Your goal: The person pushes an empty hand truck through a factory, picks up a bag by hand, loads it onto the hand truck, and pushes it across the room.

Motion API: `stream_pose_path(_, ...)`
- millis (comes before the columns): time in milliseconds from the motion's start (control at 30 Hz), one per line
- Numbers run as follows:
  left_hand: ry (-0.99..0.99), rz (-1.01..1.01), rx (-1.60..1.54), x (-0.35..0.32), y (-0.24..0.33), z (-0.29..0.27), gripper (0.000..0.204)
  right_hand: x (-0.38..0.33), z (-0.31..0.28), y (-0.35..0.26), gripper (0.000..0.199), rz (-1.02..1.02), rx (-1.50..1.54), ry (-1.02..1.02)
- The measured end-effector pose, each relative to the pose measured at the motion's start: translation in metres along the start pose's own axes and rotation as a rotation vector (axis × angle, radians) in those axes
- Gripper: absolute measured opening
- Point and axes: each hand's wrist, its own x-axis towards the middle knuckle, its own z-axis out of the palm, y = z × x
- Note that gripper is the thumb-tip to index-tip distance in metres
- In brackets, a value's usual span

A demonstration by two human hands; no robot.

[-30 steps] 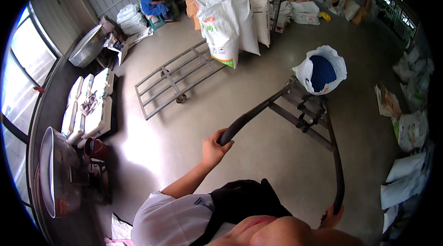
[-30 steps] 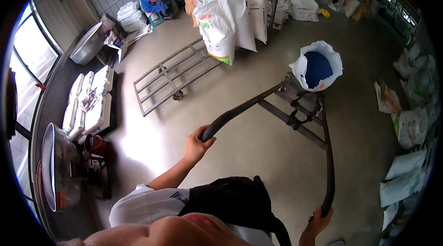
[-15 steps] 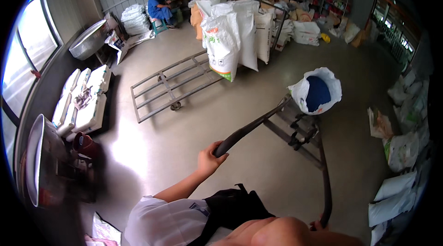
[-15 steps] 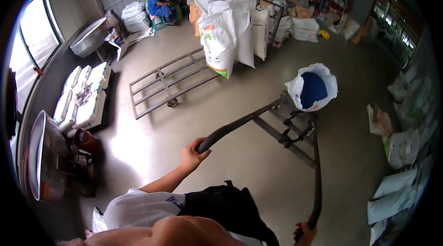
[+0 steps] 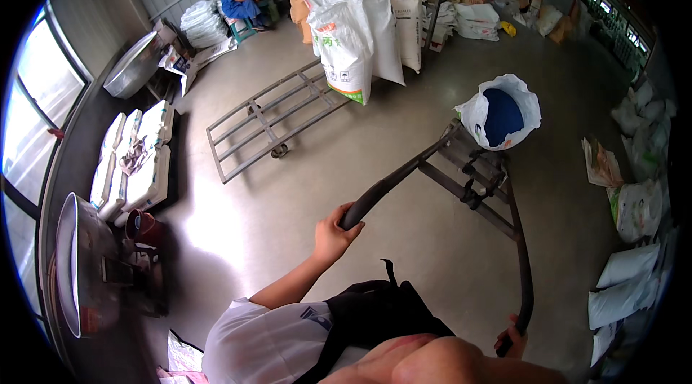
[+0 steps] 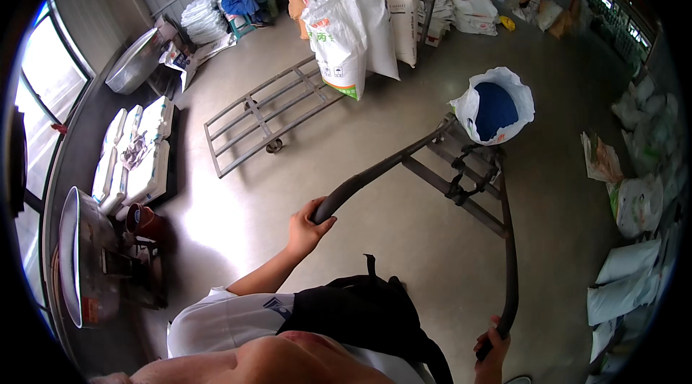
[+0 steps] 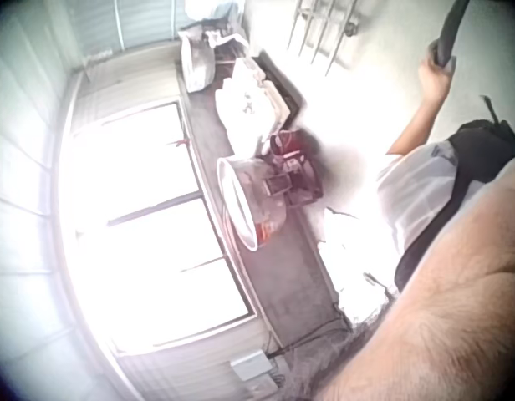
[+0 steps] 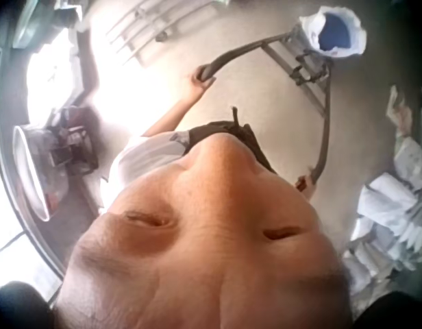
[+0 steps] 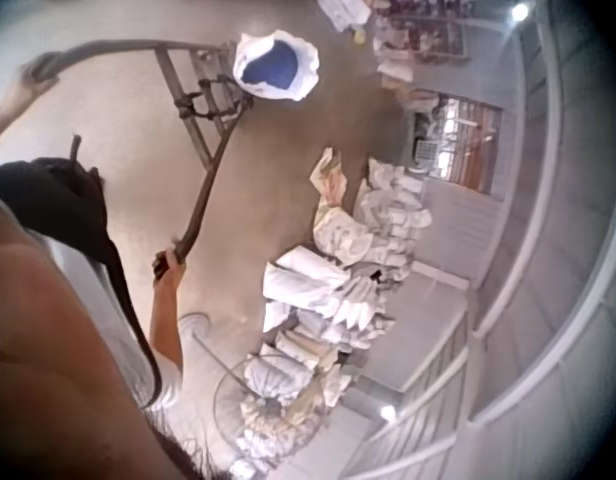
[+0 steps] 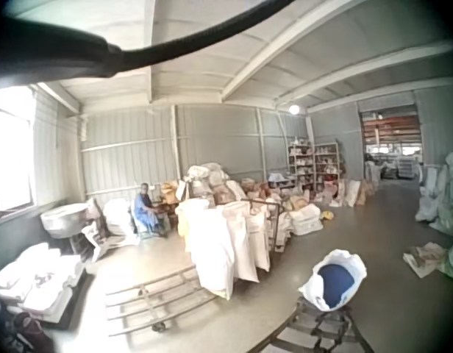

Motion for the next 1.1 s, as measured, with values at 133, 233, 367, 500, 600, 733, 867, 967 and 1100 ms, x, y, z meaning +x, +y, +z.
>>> stream_pose_path(133,-0.02,-0.02,-0.007,0.0004,0.002,-0.0016,0.044,-0.0025,0.0008,0.0012,0.057,-0.039,-0.004,-0.012)
stream_pose_path(233,-0.01,-0.009,-0.01,0.001,-0.0008,0.0001,0.045,-0.0042,0.0031,-0.0017,0.057,-0.048,-0.009,-0.017)
stream_pose_path(367,-0.009,-0.006,0.009,0.0011,-0.0003,-0.0007,0.045,-0.0037,0.0046,-0.0028,0.055,-0.043,-0.004,-0.009)
stream_pose_path(500,-0.015,-0.015,0.004,0.0018,0.0015,-0.0006,0.045,-0.0043,0.0063,-0.0035,0.053,-0.026,0.004,0.025)
stream_pose_path(600,-0.009,-0.006,-0.001,0.0015,0.0009,-0.0012,0.045,-0.0026,0.0054,-0.0021,0.053,-0.025,0.019,0.024)
stream_pose_path(733,-0.027,-0.025,-0.015,0.0018,0.0001,0.0,0.044,-0.0027,0.0031,-0.0009,0.052,-0.037,0.016,0.027)
stream_pose_path(867,-0.03,-0.022,-0.02,0.0023,0.0002,-0.0002,0.044,-0.0047,0.0047,-0.002,0.052,-0.041,0.011,0.043)
stream_pose_path(967,-0.027,-0.032,-0.012,0.0013,0.0018,-0.0027,0.044,-0.0048,0.0071,-0.0033,0.052,-0.033,0.003,0.048)
stream_pose_path(1100,-0.031,-0.023,-0.009,0.0021,0.0043,-0.0027,0.045,-0.0069,0.0053,-0.0023,0.053,-0.051,-0.003,0.039)
